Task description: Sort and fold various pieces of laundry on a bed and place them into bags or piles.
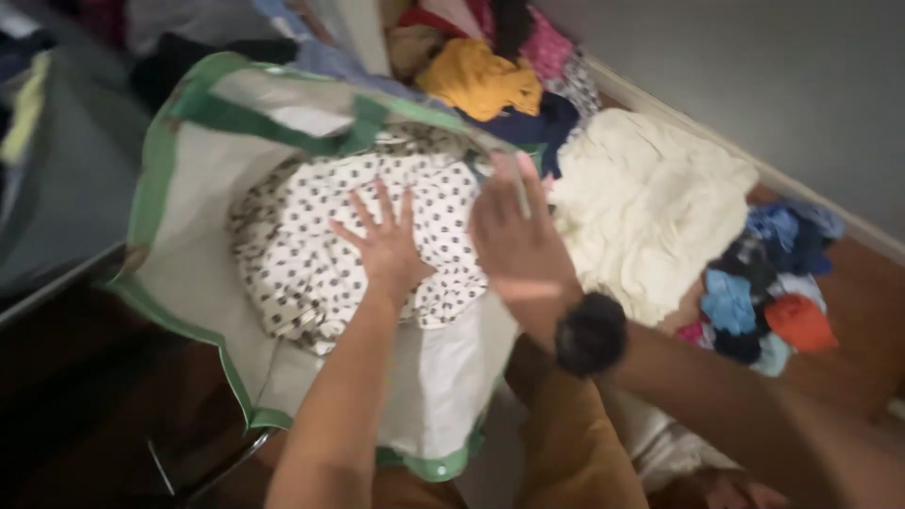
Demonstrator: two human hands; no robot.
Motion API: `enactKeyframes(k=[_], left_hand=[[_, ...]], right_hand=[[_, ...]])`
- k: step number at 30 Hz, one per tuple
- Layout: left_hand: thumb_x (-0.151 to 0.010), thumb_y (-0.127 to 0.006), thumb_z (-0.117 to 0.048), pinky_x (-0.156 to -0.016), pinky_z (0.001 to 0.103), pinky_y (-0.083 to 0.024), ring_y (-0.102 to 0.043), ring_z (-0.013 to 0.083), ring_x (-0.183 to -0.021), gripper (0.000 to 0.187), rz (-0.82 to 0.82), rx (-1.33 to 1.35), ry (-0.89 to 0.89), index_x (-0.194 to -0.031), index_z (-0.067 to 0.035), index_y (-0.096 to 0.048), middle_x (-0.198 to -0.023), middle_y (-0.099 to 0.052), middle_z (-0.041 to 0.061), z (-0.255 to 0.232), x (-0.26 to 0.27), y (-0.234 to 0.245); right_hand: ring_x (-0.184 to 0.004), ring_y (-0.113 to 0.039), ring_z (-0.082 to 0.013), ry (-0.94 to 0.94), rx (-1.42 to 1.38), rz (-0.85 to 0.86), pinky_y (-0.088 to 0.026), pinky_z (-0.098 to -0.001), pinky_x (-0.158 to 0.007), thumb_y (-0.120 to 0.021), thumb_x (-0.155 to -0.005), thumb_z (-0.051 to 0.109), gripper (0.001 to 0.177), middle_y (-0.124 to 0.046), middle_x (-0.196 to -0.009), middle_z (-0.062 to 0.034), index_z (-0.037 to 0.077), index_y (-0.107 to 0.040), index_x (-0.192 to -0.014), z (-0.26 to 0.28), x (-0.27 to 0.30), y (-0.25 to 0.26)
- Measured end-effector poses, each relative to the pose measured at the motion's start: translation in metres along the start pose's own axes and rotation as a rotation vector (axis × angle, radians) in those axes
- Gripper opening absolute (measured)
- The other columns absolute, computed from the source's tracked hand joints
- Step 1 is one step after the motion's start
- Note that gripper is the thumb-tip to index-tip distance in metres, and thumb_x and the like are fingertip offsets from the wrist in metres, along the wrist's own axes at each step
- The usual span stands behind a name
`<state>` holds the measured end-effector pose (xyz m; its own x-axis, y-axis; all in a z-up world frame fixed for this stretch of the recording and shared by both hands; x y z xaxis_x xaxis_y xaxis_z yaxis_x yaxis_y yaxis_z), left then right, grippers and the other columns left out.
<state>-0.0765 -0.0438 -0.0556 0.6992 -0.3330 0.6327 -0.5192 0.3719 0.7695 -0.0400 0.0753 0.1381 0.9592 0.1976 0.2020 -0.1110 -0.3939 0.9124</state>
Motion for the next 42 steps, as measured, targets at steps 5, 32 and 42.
enactKeyframes(k=[5, 32, 42], left_hand=[[-0.070, -0.082, -0.053, -0.111, 0.082, -0.003, -0.006, 0.0548, -0.154, 0.126, -0.116, -0.085, -0.116, -0.166, -0.007, -0.015, -0.172, -0.010, 0.024, -0.047, 0.029, -0.001], [-0.099, -0.066, -0.010, -0.072, 0.028, -0.054, -0.066, 0.0147, -0.080, 0.008, -0.478, 1.069, -0.220, -0.103, -0.003, -0.067, -0.090, -0.071, 0.009, -0.204, 0.145, 0.227], [-0.092, -0.068, -0.020, -0.078, 0.042, -0.058, -0.075, 0.0332, -0.087, 0.031, 0.035, 0.799, -0.358, -0.119, -0.008, -0.060, -0.092, -0.076, 0.017, -0.375, -0.051, -0.044]], right_hand=[[-0.136, -0.050, -0.0415, -0.123, -0.340, -0.324, -0.039, -0.0601, -0.113, -0.065, -0.080, 0.010, 0.052, -0.056, -0.137, -0.0259, -0.001, -0.059, -0.131, -0.034, 0.047, 0.045], [-0.089, -0.070, -0.0340, -0.529, -0.679, -0.049, -0.053, -0.0474, -0.083, -0.061, -0.085, 0.014, 0.055, -0.072, -0.095, -0.0175, 0.000, -0.055, -0.138, -0.176, 0.256, -0.219], [-0.107, -0.066, -0.0359, -0.738, -0.685, 0.614, -0.049, -0.0533, -0.094, -0.060, -0.095, 0.027, 0.059, -0.070, -0.114, -0.0177, 0.004, -0.047, -0.148, -0.137, 0.396, -0.523]])
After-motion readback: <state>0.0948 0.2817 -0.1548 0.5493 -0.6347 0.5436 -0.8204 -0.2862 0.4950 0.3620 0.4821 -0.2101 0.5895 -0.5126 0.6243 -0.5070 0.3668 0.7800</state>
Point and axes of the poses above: each hand's wrist, its own x-axis away from the middle knuckle, its own y-axis out of the back of the hand, z = x × y, the point moved 10 cm from there along -x, towards the middle knuckle
